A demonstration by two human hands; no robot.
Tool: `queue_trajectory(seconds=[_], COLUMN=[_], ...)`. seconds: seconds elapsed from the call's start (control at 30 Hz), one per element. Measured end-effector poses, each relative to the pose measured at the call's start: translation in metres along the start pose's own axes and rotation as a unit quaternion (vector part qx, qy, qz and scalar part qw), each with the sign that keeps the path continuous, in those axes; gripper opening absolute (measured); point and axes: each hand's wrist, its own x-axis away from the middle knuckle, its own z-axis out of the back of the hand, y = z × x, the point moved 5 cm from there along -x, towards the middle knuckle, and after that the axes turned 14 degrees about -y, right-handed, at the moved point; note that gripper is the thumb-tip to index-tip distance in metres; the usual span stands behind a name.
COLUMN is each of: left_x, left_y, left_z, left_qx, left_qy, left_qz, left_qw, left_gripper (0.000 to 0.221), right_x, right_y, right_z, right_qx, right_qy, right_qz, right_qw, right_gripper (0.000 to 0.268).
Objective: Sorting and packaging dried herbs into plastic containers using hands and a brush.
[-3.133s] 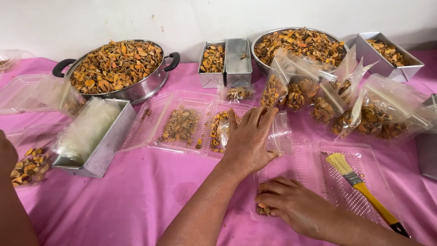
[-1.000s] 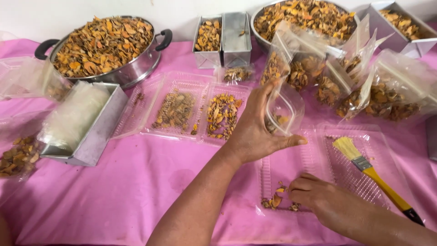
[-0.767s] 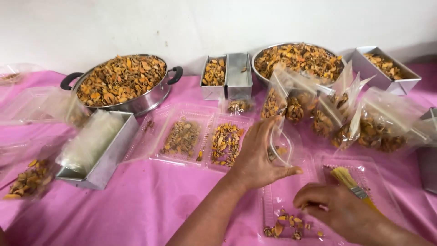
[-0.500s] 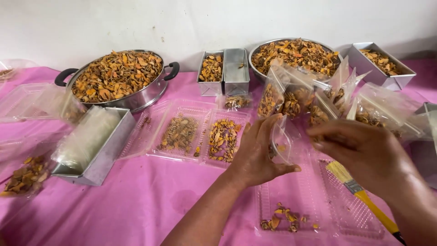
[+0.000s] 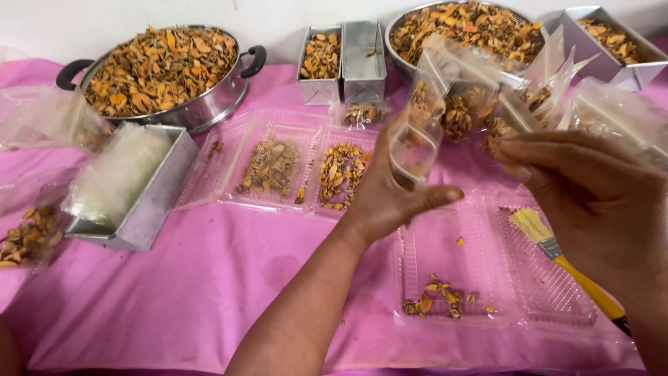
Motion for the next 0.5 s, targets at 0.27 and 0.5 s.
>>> queue_trajectory(seconds=[0.27,0.5], left_x=[-0.003,0.003], left_y=[-0.019,-0.014], left_z=[0.007,0.005], left_qx=[0.063,-0.108], left_qy=[0.01,0.047], left_qz=[-0.099,-0.134], left_qw=[0.993,0.984], left_gripper=[0.124,0.115], right_x=[0.068,0.075], right_y=[0.125,0.126], right_z=[-0.131,-0.155], right_qx=[0.216,0.216], right_qy=[-0.375,-0.452], right_qz=[0.0,-0.048], right_qw=[0.902,0.864], right_gripper=[0.032,0.043])
